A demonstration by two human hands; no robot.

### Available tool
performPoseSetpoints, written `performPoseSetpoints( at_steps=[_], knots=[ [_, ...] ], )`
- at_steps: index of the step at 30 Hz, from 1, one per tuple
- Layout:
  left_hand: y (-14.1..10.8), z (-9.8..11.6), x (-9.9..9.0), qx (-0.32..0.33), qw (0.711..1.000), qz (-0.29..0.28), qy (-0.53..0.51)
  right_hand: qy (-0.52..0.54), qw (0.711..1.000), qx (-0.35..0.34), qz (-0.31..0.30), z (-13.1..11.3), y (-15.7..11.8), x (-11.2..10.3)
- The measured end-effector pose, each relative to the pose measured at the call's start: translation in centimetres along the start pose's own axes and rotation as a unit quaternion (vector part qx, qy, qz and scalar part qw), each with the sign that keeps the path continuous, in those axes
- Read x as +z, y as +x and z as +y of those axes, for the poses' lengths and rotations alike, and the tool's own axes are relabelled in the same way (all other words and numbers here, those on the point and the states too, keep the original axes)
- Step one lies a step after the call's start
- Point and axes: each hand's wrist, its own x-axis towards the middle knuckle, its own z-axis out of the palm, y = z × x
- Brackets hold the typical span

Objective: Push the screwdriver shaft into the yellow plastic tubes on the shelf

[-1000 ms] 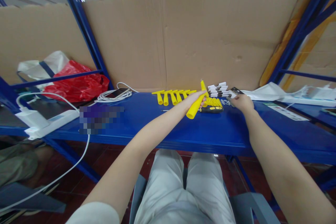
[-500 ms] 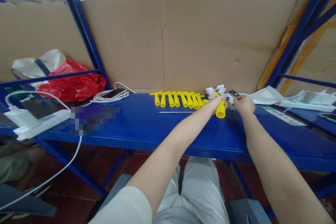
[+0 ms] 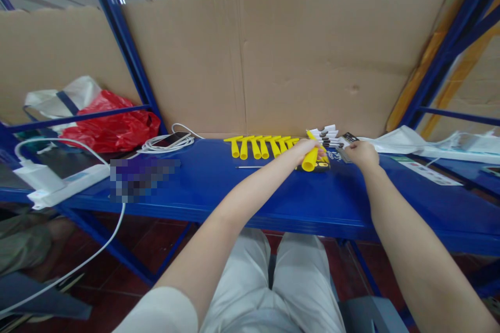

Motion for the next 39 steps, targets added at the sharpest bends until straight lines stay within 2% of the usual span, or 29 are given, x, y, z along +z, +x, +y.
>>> performPoseSetpoints(
  at_steps=[2,5,8,10,13,22,29,36,39],
  knots=[
    [-1.3,0.7,-2.5,0.013,0.998,0.028,0.05,-0.024,0.998,-0.04,-0.039,0.2,0.6,0.5],
    [-2.6,1.4,-6.5,0.078,0.987,0.085,0.108,-0.078,0.988,-0.1,-0.092,0.5,1.3,1.3],
    [-3.2,1.4,-10.0,0.097,0.977,0.138,0.127,-0.113,0.976,-0.116,-0.145,0.7,1.6,1.6],
    [-3.4,1.0,-11.6,0.103,0.976,0.153,0.12,-0.115,0.97,-0.12,-0.176,0.6,1.5,1.5],
    [-3.7,-0.1,-13.0,0.122,0.974,0.169,0.092,-0.113,0.966,-0.126,-0.195,0.5,1.2,1.3],
    [-3.1,-2.6,-14.0,0.157,0.965,0.177,0.116,-0.141,0.958,-0.14,-0.205,-0.2,1.1,1.6],
    [-3.2,-2.8,-13.9,0.129,0.964,0.181,0.148,-0.129,0.96,-0.165,-0.187,-0.3,1.3,1.7],
    [-3.6,-2.8,-13.4,0.11,0.962,0.182,0.169,-0.099,0.965,-0.15,-0.191,-0.4,0.9,1.5],
    [-3.7,-2.8,-13.3,0.109,0.964,0.178,0.167,-0.079,0.974,-0.143,-0.159,-0.8,0.6,1.1]
  ],
)
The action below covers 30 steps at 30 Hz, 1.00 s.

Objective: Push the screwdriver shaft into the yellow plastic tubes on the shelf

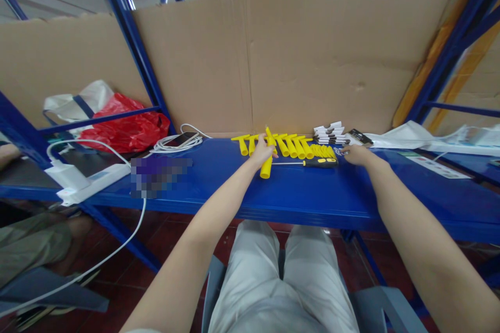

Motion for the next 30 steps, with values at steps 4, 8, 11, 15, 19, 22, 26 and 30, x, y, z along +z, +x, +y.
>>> performPoseSetpoints(
  at_steps=[4,8,11,15,19,22,26,30],
  knots=[
    [-0.1,0.2,0.0,-0.008,1.0,0.003,0.001,0.063,0.997,-0.034,0.026,-1.3,-0.9,-1.1],
    [0.0,0.0,0.0,-0.005,1.0,0.0,0.007,0.134,0.984,-0.104,-0.047,-3.3,-2.4,-2.2],
    [0.2,-0.2,0.1,0.005,1.0,-0.002,0.012,0.15,0.967,-0.171,-0.115,-4.5,-3.2,-2.3],
    [0.2,-0.3,0.1,0.011,1.0,-0.011,0.013,0.1,0.964,-0.215,-0.121,-5.6,-3.4,-1.6],
    [0.1,-0.3,0.1,0.01,1.0,-0.013,0.01,0.057,0.968,-0.22,-0.103,-6.6,-3.1,-0.8],
    [-0.1,-0.2,0.0,0.007,1.0,-0.015,0.008,-0.005,0.977,-0.209,-0.046,-6.8,-3.1,-0.6],
    [-0.4,0.2,0.0,-0.003,1.0,-0.018,-0.001,-0.067,0.976,-0.196,0.063,-6.1,-3.2,-1.2],
    [-0.8,0.6,0.0,-0.01,1.0,-0.019,-0.012,-0.055,0.97,-0.179,0.154,-4.8,-3.2,-2.2]
  ],
)
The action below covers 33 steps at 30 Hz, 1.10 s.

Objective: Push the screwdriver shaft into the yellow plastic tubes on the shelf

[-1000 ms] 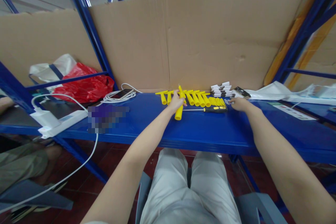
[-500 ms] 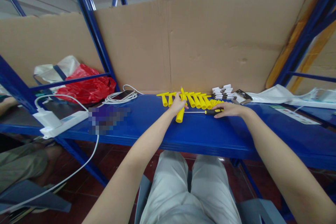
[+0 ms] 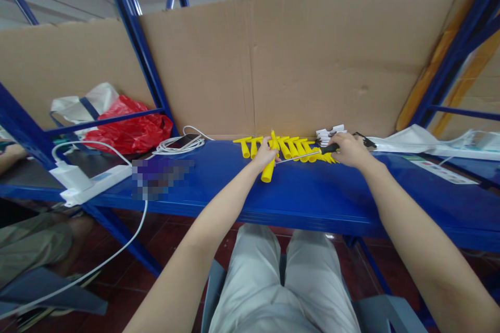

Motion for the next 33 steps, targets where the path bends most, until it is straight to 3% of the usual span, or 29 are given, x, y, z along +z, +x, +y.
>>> performPoseSetpoints(
  at_steps=[5,20,33],
  knots=[
    [0.0,-0.1,0.0,-0.003,1.0,-0.015,-0.003,0.014,0.996,0.038,0.082,1.7,-0.4,-0.8],
    [0.2,-0.2,-0.1,-0.012,1.0,-0.02,-0.007,0.038,0.972,0.195,0.121,2.7,-1.5,-2.4],
    [0.6,-0.6,0.0,-0.03,0.999,-0.042,-0.008,0.053,0.973,0.186,0.127,3.1,-0.9,-0.7]
  ],
)
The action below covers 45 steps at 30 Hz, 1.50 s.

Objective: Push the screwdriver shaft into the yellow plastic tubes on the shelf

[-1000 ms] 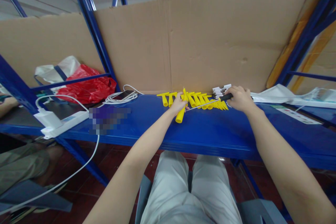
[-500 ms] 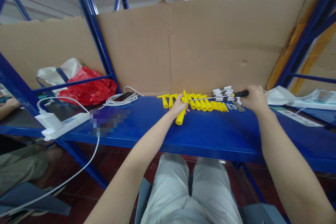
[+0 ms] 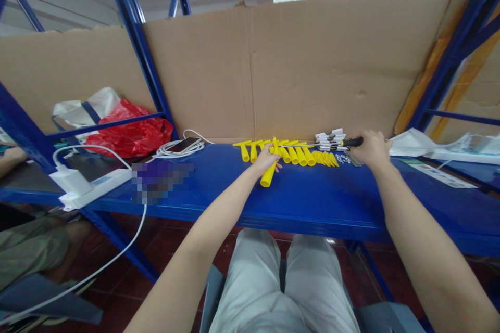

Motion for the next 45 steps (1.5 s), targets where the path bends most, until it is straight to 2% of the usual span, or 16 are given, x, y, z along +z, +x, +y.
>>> performPoseSetpoints(
  at_steps=[14,19,25,31,45],
  knots=[
    [-0.1,-0.8,1.1,-0.001,1.0,-0.002,-0.007,0.007,1.0,0.01,0.016,0.3,0.1,0.6],
    [0.3,-1.0,1.1,-0.001,1.0,-0.005,-0.011,-0.002,1.0,0.007,0.005,0.5,0.3,0.7],
    [0.5,-1.1,1.0,-0.001,1.0,-0.007,-0.016,0.013,1.0,-0.011,0.023,0.7,0.4,0.8],
    [0.3,-0.9,1.0,0.0,1.0,-0.009,-0.016,0.002,1.0,0.006,0.004,0.5,0.3,0.6],
    [0.0,-0.9,1.1,0.004,1.0,-0.01,-0.014,0.0,1.0,0.008,0.004,0.5,0.3,0.6]
  ],
)
